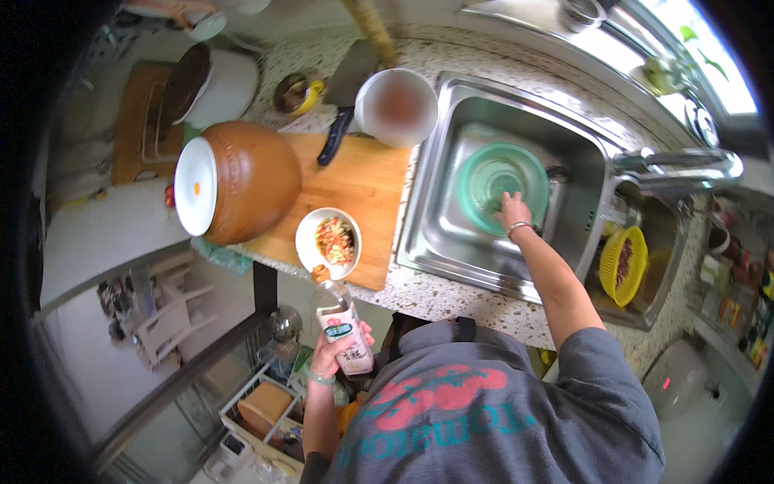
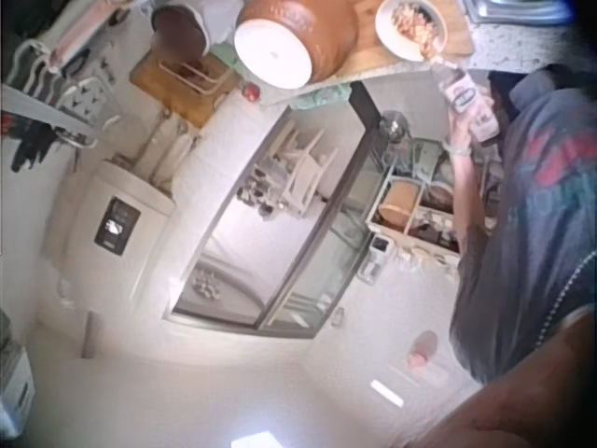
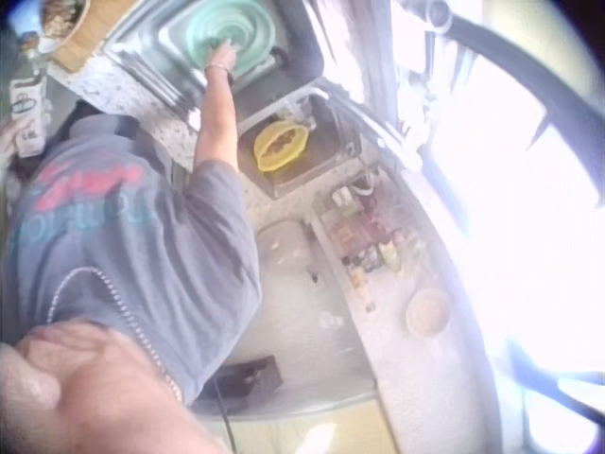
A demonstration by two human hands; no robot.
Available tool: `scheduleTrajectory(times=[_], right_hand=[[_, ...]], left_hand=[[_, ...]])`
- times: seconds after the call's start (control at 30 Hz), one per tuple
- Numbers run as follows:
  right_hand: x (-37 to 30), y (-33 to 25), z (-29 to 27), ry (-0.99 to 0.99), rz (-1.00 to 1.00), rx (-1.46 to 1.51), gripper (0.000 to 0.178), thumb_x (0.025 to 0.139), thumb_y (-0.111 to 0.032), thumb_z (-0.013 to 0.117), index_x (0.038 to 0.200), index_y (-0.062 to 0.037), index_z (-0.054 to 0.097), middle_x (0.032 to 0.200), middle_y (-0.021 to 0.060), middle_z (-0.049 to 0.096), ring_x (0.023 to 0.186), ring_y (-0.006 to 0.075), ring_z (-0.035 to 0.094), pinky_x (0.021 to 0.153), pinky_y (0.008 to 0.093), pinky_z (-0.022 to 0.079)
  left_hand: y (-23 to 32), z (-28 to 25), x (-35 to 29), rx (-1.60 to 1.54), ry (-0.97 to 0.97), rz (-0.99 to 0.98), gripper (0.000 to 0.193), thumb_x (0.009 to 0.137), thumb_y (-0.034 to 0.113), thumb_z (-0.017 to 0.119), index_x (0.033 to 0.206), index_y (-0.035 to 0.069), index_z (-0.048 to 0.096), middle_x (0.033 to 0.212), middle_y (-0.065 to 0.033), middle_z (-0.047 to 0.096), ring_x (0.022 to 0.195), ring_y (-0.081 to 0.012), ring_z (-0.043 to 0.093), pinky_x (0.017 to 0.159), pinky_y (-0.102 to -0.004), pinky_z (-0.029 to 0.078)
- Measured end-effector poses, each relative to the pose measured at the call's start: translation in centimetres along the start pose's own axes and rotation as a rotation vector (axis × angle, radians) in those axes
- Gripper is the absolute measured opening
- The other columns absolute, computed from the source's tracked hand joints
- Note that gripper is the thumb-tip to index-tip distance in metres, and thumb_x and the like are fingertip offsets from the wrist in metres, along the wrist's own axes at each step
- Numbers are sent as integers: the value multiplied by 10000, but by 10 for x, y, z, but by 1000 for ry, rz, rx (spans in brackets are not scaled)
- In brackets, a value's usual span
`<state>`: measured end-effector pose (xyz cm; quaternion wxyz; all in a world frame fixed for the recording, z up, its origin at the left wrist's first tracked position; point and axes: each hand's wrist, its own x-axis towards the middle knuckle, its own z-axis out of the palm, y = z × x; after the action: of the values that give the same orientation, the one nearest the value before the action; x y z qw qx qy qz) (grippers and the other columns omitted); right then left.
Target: The person prepares a dish by adding sauces to a bowl of chopped ingredients, stir-frying sliced vegetables in a wok, and mixing ground meat with seasonings. They retrieve a container from the refrigerator and place it back inside, then combine the seasoned meat with the chopped ingredients using chopsticks.
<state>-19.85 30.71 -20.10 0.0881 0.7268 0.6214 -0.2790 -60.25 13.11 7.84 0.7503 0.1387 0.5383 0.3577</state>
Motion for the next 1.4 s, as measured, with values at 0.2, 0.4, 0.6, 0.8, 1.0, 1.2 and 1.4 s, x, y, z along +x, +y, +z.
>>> scheduleTrajectory(times=[0.2, 0.4, 0.6, 0.8, 1.0, 1.2, 1.4], right_hand=[[7, 7, 11, 107, -37, 26, 226, 818, -74, 577, 1040, -57, 540, 1046, 222, 556, 846, 390, 645, 745, 486, 536], [-32, -47, -60, 251, -226, 533, 279, 783, -129, 682, 1037, -25, 637, 933, 176, 607, 811, 305, 654, 762, 381, 531], [-104, -105, -114, 200, -348, 742, 265, 807, -80, 691, 1057, -13, 635, 909, 96, 563, 758, 158, 657, 708, 274, 535], [-142, -127, -124, 128, -375, 857, 291, 806, -41, 692, 1086, -7, 623, 929, 72, 545, 781, 114, 645, 692, 228, 534], [-162, -131, -136, -2, -363, 1020, 285, 858, -24, 655, 1134, 6, 591, 1015, 58, 603, 834, 93, 638, 736, 222, 528], [-189, -160, -178, -190, -474, 1376, 268, 900, -25, 614, 1160, -4, 553, 1061, 43, 606, 955, 102, 608, 852, 254, 513], [-217, -208, -205, -259, -667, 1536, 211, 942, -69, 581, 1144, -9, 564, 1199, 77, 584, 1102, 156, 580, 966, 291, 458]], left_hand=[[7, 2, -2, 28, -4, -63, 368, 841, 160, 644, 1138, -36, 550, 1040, -153, 643, 906, -245, 669, 801, -374, 543], [10, -7, -2, -40, -26, -102, 397, 851, 181, 645, 1177, -2, 511, 1017, -159, 638, 870, -255, 678, 765, -383, 566], [9, -20, 2, -44, -53, -123, 424, 866, 185, 649, 1206, 23, 453, 1021, -181, 644, 827, -257, 686, 735, -376, 575], [4, -28, 7, -50, -81, -115, 424, 866, 194, 654, 1201, 20, 463, 1018, -170, 647, 840, -253, 685, 740, -376, 574], [-3, -34, 15, 11, -107, 7, 402, 836, 178, 687, 1163, 8, 525, 1031, -142, 658, 880, -237, 682, 778, -371, 568], [-5, -32, 21, 146, -61, 181, 411, 810, 207, 717, 1131, -9, 577, 1056, -133, 651, 932, -237, 670, 833, -370, 545], [-3, -6, 22, 220, -105, 290, 621, 743, 46, 778, 1271, 52, 451, 1119, -107, 626, 986, -197, 642, 874, -364, 528]])
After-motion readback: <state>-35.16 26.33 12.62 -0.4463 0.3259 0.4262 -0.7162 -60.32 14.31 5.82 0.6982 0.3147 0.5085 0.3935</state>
